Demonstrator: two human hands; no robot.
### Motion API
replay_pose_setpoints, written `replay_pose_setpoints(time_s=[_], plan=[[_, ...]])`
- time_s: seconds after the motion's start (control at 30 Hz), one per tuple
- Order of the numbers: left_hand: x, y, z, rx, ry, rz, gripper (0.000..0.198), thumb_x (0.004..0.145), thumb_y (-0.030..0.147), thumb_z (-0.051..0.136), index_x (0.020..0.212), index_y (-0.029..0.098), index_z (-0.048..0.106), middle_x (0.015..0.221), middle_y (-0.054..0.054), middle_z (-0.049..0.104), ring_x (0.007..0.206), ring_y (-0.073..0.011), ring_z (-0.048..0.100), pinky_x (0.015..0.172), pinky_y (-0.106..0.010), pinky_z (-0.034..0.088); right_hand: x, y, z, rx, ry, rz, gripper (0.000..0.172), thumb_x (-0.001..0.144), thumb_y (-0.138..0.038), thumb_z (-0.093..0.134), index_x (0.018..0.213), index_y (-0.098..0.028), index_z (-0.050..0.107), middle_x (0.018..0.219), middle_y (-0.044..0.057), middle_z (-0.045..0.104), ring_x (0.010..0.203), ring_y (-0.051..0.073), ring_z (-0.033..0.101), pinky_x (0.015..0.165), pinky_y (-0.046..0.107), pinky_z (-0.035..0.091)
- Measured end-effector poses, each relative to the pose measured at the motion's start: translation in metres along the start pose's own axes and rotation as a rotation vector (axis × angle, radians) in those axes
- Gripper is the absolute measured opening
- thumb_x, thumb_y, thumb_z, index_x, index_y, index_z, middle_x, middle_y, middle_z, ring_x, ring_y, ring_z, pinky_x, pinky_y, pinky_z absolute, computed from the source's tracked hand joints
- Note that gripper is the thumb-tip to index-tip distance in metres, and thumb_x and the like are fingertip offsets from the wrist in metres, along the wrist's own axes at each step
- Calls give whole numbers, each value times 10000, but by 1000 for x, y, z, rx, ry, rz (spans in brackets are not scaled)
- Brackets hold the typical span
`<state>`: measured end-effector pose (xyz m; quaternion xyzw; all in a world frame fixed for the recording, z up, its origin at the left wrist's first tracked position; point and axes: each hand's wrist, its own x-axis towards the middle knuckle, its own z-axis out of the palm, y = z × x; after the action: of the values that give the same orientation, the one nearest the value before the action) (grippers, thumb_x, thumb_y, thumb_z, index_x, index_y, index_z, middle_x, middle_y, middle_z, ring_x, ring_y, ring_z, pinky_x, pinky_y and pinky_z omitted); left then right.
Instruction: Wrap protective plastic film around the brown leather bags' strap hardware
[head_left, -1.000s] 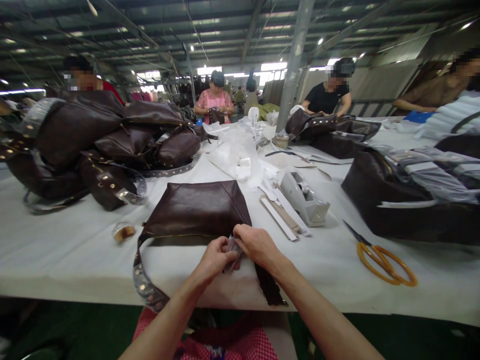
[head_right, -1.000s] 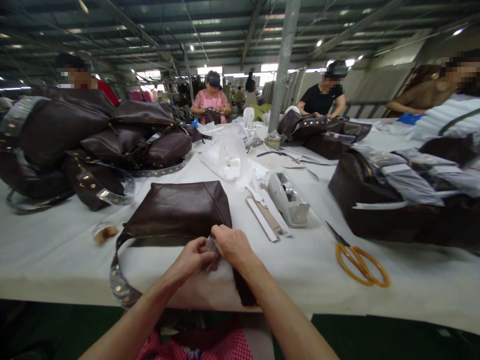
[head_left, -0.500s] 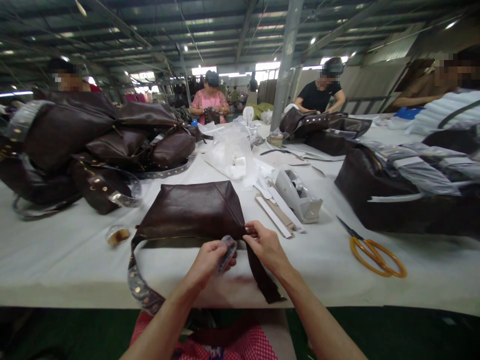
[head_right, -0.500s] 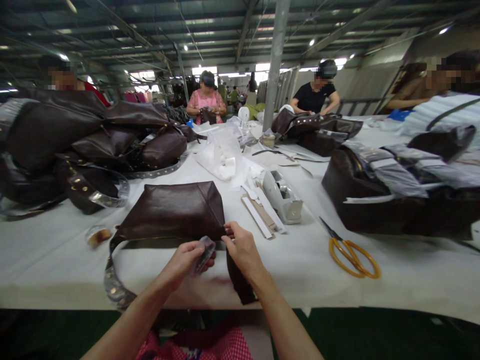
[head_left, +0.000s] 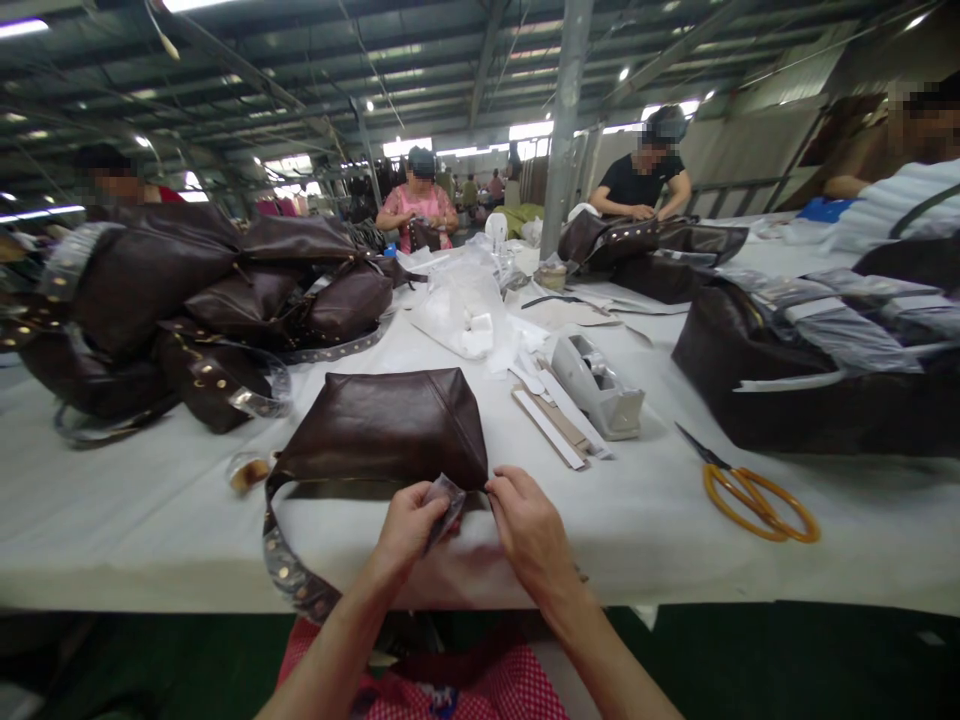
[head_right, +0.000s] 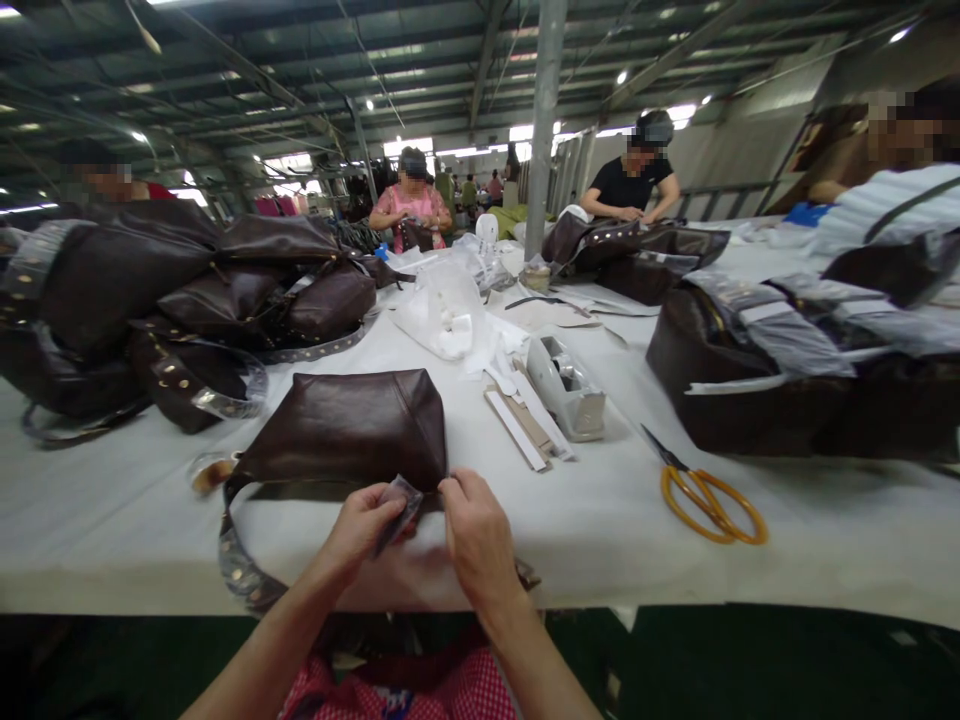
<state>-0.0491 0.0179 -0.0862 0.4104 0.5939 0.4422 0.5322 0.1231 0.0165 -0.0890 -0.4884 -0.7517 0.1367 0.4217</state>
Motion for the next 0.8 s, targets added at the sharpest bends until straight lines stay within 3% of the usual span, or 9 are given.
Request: replay_pose_setpoints(time_s=[0.07,0.23,0.3,0.53,0.8], plan=[[1,-2,2,37,31,58,189,651,344,635,684,158,619,568,-3,637,510,-137,581,492,-220,423,-9,-8,5,37,46,101,229,914,-196,374,887,-206,601,934,108,661,908,245,631,821,362,487],[-1,-4,3,86,62,116,172,672,344,619,676,174,594,577,22,600,528,-137,562,510,-223,417,-17,-26,32,498,-81,510,132,881,-307,446,903,-216,539,644,5,675,500,183,639,570,286,512],[-1,-3,2,144,94,163,152,663,319,612,627,176,572,567,37,560,538,-123,527,519,-211,393,-13,-30,42,602,-10,591,120,866,-334,474,867,-221,514,552,-22,647,456,179,628,541,272,503],[5,-2,2,207,62,213,176,654,329,591,584,171,558,550,48,501,546,-104,440,522,-205,333,0,-28,61,554,264,650,149,811,-364,553,795,-228,496,426,-59,570,425,176,600,543,258,467],[14,-3,2,154,-23,150,259,661,413,599,624,157,590,569,7,571,530,-128,501,500,-223,357,3,-20,68,647,300,728,243,735,-422,642,801,-219,525,438,-88,544,368,128,509,430,225,402]])
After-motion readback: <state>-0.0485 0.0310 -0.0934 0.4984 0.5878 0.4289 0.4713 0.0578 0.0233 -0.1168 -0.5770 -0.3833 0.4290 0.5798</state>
